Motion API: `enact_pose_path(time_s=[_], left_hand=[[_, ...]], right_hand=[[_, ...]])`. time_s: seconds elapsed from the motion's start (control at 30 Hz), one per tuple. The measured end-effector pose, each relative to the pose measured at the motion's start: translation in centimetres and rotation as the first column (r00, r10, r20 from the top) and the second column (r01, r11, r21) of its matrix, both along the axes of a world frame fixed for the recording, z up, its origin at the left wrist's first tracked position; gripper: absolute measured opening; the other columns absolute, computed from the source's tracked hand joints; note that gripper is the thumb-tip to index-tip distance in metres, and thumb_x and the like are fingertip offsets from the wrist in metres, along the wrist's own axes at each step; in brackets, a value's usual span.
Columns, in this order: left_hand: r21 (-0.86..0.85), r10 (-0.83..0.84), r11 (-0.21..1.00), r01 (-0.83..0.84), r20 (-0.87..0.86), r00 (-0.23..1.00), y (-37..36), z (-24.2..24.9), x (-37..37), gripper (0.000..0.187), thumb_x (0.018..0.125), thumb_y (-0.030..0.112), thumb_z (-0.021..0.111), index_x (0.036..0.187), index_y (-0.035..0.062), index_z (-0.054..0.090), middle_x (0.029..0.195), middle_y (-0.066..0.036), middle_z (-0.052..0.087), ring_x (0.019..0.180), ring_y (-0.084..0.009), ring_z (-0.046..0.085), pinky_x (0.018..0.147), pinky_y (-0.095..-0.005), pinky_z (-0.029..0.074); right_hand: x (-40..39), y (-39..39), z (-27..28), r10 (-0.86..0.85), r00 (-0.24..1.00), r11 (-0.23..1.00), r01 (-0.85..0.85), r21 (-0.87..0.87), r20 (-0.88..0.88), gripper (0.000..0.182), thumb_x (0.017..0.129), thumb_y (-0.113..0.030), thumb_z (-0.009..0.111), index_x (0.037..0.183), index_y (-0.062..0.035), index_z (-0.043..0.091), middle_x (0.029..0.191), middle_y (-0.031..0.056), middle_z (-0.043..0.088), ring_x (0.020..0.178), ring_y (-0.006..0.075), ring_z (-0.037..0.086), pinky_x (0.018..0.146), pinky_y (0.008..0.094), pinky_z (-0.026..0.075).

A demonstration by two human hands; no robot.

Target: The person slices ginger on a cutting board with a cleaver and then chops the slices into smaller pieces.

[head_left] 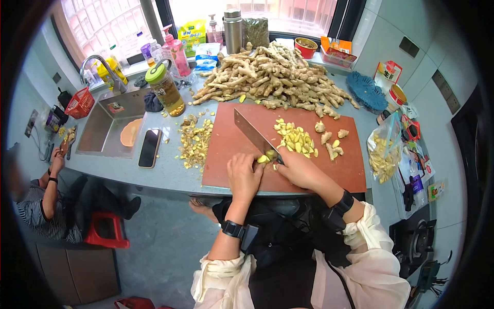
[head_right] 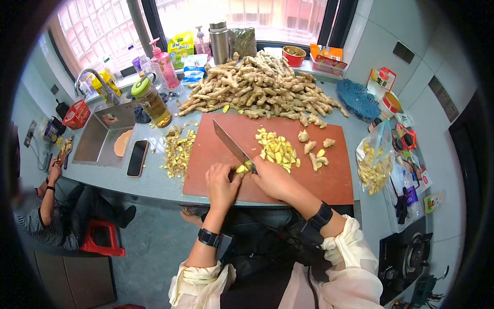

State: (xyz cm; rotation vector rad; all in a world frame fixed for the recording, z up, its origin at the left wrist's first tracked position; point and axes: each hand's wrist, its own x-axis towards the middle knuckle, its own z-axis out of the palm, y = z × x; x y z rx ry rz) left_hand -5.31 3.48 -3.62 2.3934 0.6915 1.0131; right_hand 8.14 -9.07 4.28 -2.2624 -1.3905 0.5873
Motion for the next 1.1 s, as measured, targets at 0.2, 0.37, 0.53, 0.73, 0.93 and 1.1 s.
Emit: enact_pose_path(time_s=[0.2,0.37,0.53,0.73,0.93,1.1], left_hand=[[0.005,0.007,1.000,-0.007,-0.022,1.000,-0.1,0.1,0.0,0.024,0.081,0.020,0.081,0.100,0.0093,0.071,0.096,-0.006,0.067,0.101,-0.0290,0.060,0.093,-0.0430,0.042],[-0.007,-0.028,1.000,0.028,0.006,1.000,-0.2,0.4,-0.1,0.025,0.081,0.018,0.080,0.103,0.0107,0.071,0.097,-0.006,0.067,0.103,-0.0290,0.060,0.095,-0.0428,0.042],[-0.005,-0.037,0.999,0.038,0.008,0.999,-0.1,0.4,-0.3,0.024,0.080,0.017,0.080,0.101,0.0110,0.070,0.095,-0.006,0.066,0.102,-0.0287,0.060,0.094,-0.0426,0.041],[-0.015,-0.082,0.996,0.083,0.032,0.996,-0.3,1.0,-0.5,0.022,0.079,0.017,0.080,0.097,0.0108,0.070,0.089,-0.006,0.063,0.096,-0.0278,0.060,0.092,-0.0421,0.041],[-0.013,-0.097,0.995,0.098,0.057,0.994,-0.1,0.5,-0.6,0.019,0.080,0.017,0.080,0.096,0.0107,0.071,0.088,-0.005,0.063,0.093,-0.0269,0.060,0.091,-0.0417,0.041],[0.028,-0.093,0.995,0.091,0.088,0.992,-0.2,0.5,-0.5,0.021,0.079,0.010,0.079,0.098,0.0113,0.072,0.087,-0.005,0.062,0.093,-0.0272,0.060,0.094,-0.0428,0.042]], right_hand=[[0.1,-2.8,1.2,-0.009,0.991,1.000,0.010,0.007,-0.135,0.038,0.098,-0.018,0.063,0.127,0.0024,0.050,0.086,0.0214,0.065,0.076,0.0352,0.064,0.069,0.0448,0.051],[0.6,-3.3,1.3,-0.111,0.910,0.992,0.125,0.008,-0.399,0.035,0.100,-0.011,0.061,0.133,-0.0012,0.052,0.072,0.0048,0.061,0.053,0.0135,0.059,0.049,0.0313,0.048],[0.3,-3.5,2.8,-0.141,0.909,0.988,0.156,0.007,-0.392,0.023,0.099,-0.012,0.063,0.116,-0.0016,0.053,0.071,0.0044,0.061,0.053,0.0138,0.059,0.050,0.0309,0.047],[0.0,-4.1,3.3,-0.068,0.933,0.994,0.094,0.055,-0.353,0.025,0.098,-0.014,0.065,0.117,-0.0013,0.054,0.071,0.0053,0.061,0.054,0.0151,0.060,0.051,0.0319,0.048],[0.5,-4.3,1.8,0.014,0.973,0.992,0.015,0.127,-0.229,0.028,0.098,-0.015,0.065,0.119,-0.0011,0.055,0.072,0.0072,0.062,0.055,0.0172,0.062,0.052,0.0332,0.050],[0.5,-4.4,2.3,0.004,0.978,0.992,0.022,0.124,-0.207,0.029,0.098,-0.016,0.064,0.121,-0.0010,0.055,0.073,0.0083,0.063,0.056,0.0182,0.063,0.053,0.0340,0.050]])
